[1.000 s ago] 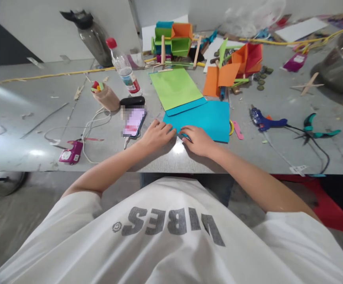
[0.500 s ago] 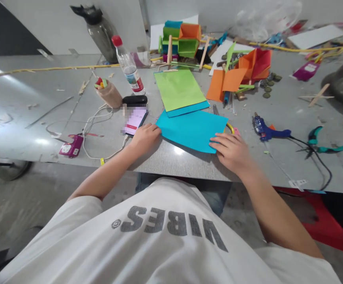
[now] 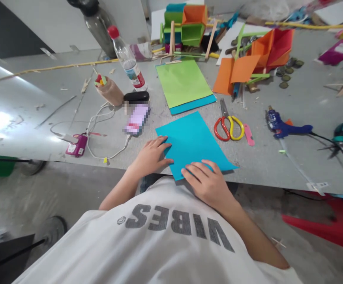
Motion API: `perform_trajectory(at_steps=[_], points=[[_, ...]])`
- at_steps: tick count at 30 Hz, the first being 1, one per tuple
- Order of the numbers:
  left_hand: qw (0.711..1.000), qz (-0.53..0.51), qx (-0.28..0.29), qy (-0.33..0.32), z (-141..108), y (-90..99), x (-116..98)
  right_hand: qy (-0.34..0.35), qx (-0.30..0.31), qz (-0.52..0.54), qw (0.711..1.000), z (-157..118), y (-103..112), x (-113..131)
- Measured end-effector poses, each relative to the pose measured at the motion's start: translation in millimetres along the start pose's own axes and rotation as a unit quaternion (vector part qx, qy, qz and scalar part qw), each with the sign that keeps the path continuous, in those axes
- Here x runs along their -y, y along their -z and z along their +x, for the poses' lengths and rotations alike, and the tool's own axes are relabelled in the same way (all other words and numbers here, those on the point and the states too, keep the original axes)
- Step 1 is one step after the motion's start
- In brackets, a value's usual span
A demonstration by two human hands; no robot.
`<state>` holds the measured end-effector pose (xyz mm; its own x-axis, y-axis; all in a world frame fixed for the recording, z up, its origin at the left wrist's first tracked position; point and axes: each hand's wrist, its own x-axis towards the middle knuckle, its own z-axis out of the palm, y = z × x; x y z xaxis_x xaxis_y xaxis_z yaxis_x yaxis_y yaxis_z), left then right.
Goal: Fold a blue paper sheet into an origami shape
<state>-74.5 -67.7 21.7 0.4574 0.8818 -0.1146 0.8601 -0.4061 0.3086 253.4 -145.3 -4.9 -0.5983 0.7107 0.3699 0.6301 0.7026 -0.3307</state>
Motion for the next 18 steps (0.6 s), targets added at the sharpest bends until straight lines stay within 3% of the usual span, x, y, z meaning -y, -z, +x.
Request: perform_trajectory(at_steps=[4,6,10,13,18], points=[[1.000,-0.017,0.016,0.005,1,-0.6,8,-0.089,0.002,-0.033,0.996,-21,27,-30],[0.999,-0.024,0.028,-0.003,3,2.8,16,-0.097,-0.006,-0.047,0.994,-36,37,-49],[0.998,-0.026,0.050,-0.028,11,10.3,26,-0.099,-0.026,0.045,0.994,-52,35,-70],[0.999,-0.015,0.021,-0.038,19,14.2,26,-0.114,-0.047,0.131,0.984,-46,26,-70],[0.999,-0.028,-0.003,-0.041,21,12.8,22,-0.111,-0.044,0.112,0.987,-15,22,-58]])
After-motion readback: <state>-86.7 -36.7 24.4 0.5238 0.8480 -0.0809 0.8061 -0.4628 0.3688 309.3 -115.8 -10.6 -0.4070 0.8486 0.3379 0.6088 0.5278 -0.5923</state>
